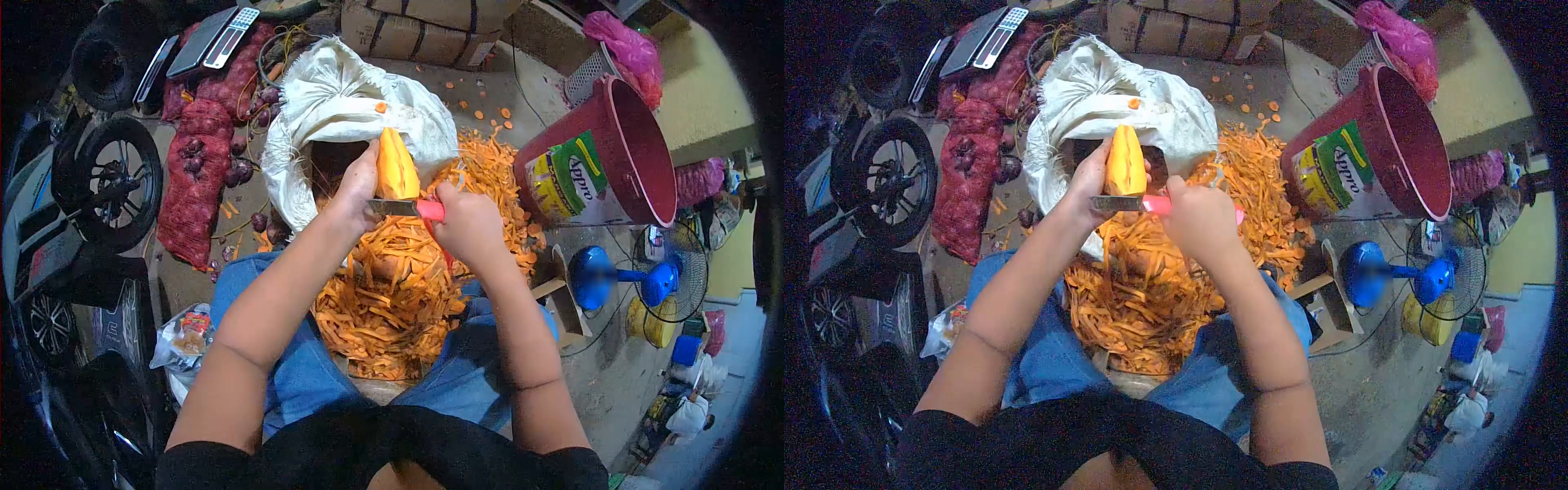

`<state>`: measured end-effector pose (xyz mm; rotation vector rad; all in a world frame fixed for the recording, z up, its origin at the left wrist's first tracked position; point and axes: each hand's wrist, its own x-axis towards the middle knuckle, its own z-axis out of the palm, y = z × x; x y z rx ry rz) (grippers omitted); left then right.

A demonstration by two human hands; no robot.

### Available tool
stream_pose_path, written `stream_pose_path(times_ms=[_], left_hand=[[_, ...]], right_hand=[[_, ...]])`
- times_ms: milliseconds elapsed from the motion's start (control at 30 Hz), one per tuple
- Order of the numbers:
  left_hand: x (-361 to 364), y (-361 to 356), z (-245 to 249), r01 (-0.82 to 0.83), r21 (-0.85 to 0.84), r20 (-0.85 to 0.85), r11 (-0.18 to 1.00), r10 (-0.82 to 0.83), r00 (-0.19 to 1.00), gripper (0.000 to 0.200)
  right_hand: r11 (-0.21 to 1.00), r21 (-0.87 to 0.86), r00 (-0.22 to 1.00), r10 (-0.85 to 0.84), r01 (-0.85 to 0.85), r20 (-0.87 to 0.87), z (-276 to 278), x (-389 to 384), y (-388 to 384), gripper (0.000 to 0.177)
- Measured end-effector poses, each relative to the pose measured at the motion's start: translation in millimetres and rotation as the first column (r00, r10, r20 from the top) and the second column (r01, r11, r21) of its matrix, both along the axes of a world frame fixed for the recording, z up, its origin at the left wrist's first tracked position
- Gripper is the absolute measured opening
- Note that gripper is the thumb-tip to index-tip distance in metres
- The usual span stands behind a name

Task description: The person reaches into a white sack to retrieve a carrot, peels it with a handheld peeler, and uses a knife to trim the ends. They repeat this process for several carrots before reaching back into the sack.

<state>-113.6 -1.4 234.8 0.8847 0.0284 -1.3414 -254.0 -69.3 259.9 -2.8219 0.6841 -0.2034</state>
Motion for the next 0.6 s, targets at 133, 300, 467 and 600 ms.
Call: stream_pose_path(times_ms=[133, 300, 467, 600], left_hand=[[-0.1, 0.5, 2.1, -0.037, -0.019, -0.022, 0.999, 0.037, 0.999, 0.04], [-0.4, -0.2, 1.9, -0.069, -0.031, -0.013, 0.997, 0.069, 0.998, 0.039], [-0.5, -1.2, -1.6, -0.083, -0.071, -0.04, 0.994, 0.08, 0.996, 0.038], [-1.9, 0.2, 4.0, -0.058, -0.057, -0.041, 0.997, 0.055, 0.998, 0.037]], right_hand=[[1.0, -0.002, 0.999, -0.024, 0.024, 0.034, 0.5, 1.2, 1.8, 0.016], [0.999, -0.02, 0.998, -0.03, 0.031, 0.061, 0.4, 0.8, -0.7, 0.015], [1.0, -0.016, 0.998, -0.012, 0.013, 0.061, 4.6, 0.3, -0.5, 0.014], [1.0, -0.022, 0.999, -0.019, 0.02, 0.025, 4.9, 1.3, -0.5, 0.014]])
